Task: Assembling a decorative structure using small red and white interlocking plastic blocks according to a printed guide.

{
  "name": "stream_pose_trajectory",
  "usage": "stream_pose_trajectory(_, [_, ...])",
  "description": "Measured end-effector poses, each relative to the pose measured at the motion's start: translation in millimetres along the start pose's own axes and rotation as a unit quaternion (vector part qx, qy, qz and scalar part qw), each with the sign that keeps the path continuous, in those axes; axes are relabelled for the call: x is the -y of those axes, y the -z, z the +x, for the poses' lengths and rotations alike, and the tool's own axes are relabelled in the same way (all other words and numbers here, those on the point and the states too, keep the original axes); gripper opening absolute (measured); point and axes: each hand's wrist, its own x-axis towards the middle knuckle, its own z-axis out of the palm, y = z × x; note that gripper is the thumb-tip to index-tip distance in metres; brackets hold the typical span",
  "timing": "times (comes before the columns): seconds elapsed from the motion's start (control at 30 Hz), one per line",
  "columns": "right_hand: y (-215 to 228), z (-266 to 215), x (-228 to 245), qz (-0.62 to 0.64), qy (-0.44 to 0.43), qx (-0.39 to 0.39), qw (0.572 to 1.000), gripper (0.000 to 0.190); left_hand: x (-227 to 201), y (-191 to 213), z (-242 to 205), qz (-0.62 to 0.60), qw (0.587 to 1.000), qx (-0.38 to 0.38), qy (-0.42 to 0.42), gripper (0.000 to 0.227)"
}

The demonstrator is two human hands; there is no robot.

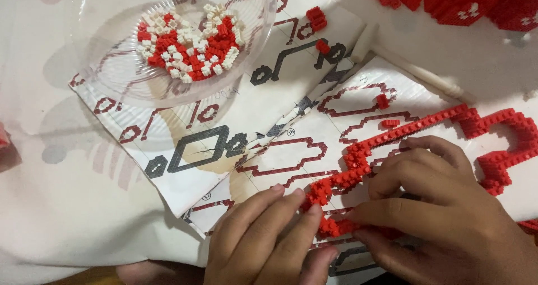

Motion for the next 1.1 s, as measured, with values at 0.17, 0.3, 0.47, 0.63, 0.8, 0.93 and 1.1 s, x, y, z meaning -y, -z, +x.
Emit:
stream_pose_trajectory(0.17, [4, 5, 5, 0.011, -0.003, -0.042, 0.999, 0.009, 0, -1, -1, 0.005, 1.0, -0.018, -0.011, 0.022])
stream_pose_trajectory(0.3, [5, 1, -2, 0.016, 0.006, -0.047, 0.999, 0.015, 6, -5, -6, -0.005, 0.999, 0.003, -0.044, 0.024])
stream_pose_trajectory(0.47, [6, 2, 1, 0.015, -0.003, -0.03, 0.999, 0.011, 8, -6, -8, 0.022, 0.997, 0.025, -0.076, 0.032])
stream_pose_trajectory(0.63, [9, 3, 5, 0.032, -0.006, -0.012, 0.999, 0.002, 9, -8, -8, 0.018, 0.995, 0.027, -0.093, 0.035])
stream_pose_trajectory(0.8, [9, -1, 1, 0.024, -0.007, -0.012, 1.0, 0.005, 8, -10, -8, 0.045, 0.993, 0.027, -0.105, 0.032])
stream_pose_trajectory(0.93, [8, -1, 1, 0.034, -0.012, -0.016, 0.999, 0.006, 1, -10, -1, 0.034, 0.997, 0.025, -0.072, 0.026])
stream_pose_trajectory(1.1, [9, -4, -5, 0.022, 0.01, 0.003, 1.0, 0.022, -2, -11, 6, 0.045, 0.996, -0.026, -0.071, 0.012])
